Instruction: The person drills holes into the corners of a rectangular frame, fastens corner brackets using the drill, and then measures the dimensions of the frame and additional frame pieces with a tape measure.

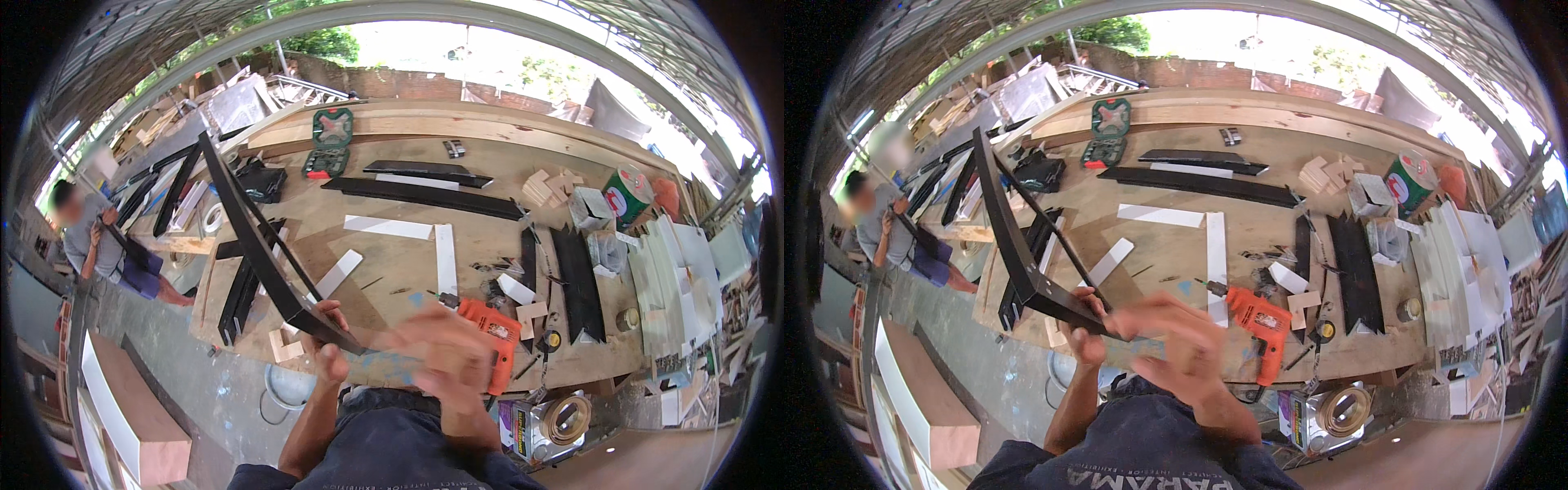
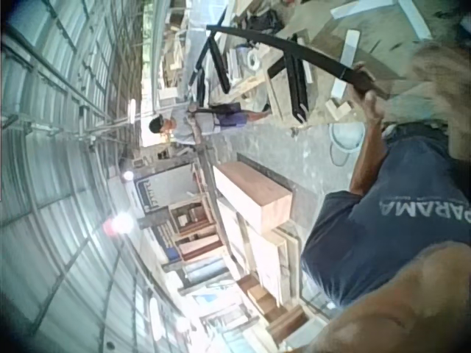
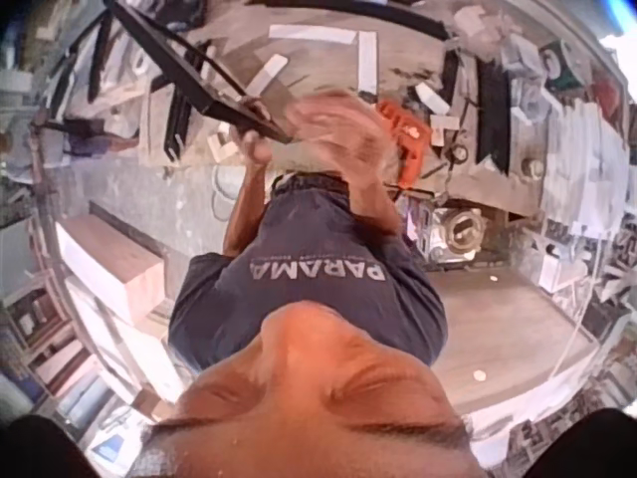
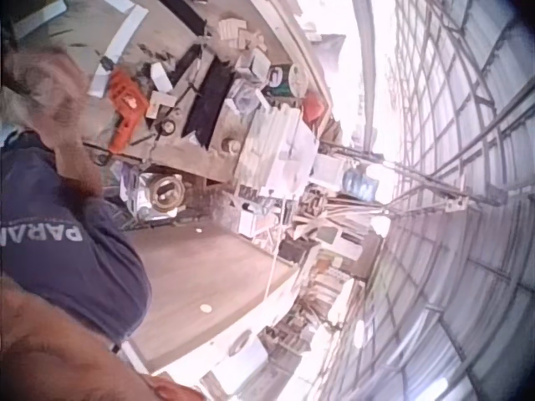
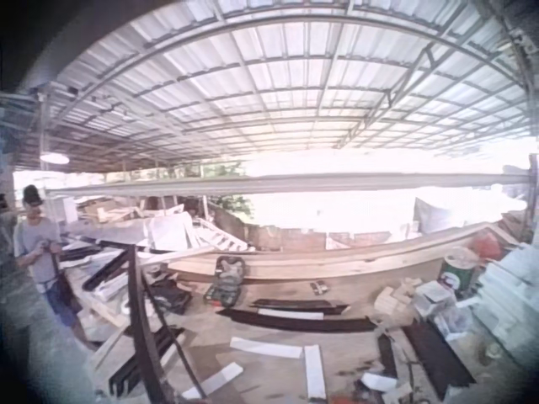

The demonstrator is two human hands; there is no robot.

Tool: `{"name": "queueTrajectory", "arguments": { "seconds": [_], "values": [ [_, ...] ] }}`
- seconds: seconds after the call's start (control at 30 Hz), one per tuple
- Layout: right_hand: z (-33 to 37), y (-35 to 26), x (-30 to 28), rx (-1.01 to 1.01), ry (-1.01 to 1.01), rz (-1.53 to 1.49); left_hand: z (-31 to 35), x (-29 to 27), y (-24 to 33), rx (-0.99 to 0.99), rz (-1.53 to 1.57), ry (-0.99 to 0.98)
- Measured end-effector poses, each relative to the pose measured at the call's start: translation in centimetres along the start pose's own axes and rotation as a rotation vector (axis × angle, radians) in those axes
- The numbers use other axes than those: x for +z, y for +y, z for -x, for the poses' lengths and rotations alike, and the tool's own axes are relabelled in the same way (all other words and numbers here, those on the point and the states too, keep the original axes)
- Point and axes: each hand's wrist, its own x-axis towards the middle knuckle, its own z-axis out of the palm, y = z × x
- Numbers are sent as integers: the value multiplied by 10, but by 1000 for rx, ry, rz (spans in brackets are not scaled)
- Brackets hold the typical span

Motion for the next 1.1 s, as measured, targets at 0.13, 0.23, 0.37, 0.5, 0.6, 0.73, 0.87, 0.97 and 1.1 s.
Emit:
{"name": "queueTrajectory", "arguments": {
  "seconds": [0.13,0.23,0.37,0.5,0.6,0.73,0.87,0.97,1.1],
  "values": [
    [0,75,39,-38,-120,246,15,-28,-13,-162,23,62],
    [4,93,55,3,-154,362,25,-20,-17,-183,-54,28],
    [11,130,84,158,-21,192,22,-13,-3,-61,-143,-30],
    [18,157,92,211,29,193,24,-45,-5,-102,-326,-18],
    [24,173,89,186,105,225,9,-65,-16,-45,-392,69],
    [17,173,86,152,260,87,-27,-105,-22,-130,-320,298],
    [6,165,77,153,306,58,-83,-159,-33,-75,-395,379],
    [-3,156,76,93,312,7,-135,-200,-34,-19,-302,277],
    [-14,140,52,66,438,-59,-198,-205,-28,-13,-509,149]
  ]
}}
